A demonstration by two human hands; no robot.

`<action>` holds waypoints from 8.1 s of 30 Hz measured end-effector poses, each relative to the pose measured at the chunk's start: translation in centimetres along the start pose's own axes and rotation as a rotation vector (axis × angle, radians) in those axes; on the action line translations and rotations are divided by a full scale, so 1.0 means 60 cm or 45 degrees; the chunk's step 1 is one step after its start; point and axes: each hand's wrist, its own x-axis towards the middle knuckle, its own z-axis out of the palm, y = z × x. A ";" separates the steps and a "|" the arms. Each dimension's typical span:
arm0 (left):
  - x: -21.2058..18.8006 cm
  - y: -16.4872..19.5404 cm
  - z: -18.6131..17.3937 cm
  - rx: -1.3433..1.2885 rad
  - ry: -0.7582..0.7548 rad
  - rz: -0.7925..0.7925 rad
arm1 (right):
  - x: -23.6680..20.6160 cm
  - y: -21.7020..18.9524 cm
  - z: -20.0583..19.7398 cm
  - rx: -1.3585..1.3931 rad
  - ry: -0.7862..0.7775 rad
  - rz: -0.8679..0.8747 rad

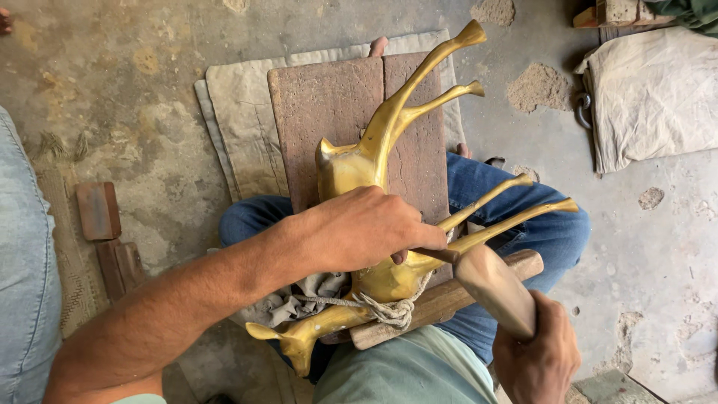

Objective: The person sits on the floor with a brass deer figurine tied to a wooden board on their lap and engraves a decorative pattern into its body. They hold a chisel against the metal with one hand and strike it repeatedly with a wooden mallet, repositioning the chisel across the figurine's flank and near the legs as they work.

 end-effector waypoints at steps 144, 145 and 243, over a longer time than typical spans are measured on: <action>-0.008 -0.015 0.018 0.027 0.225 -0.037 | 0.127 -0.035 -0.065 -0.229 0.105 -0.557; -0.012 -0.014 0.019 0.032 0.263 -0.047 | 0.130 -0.041 -0.062 0.138 0.107 -0.354; -0.067 -0.006 0.121 -0.489 1.433 -0.403 | 0.378 -0.275 -0.160 -0.487 -0.308 -1.282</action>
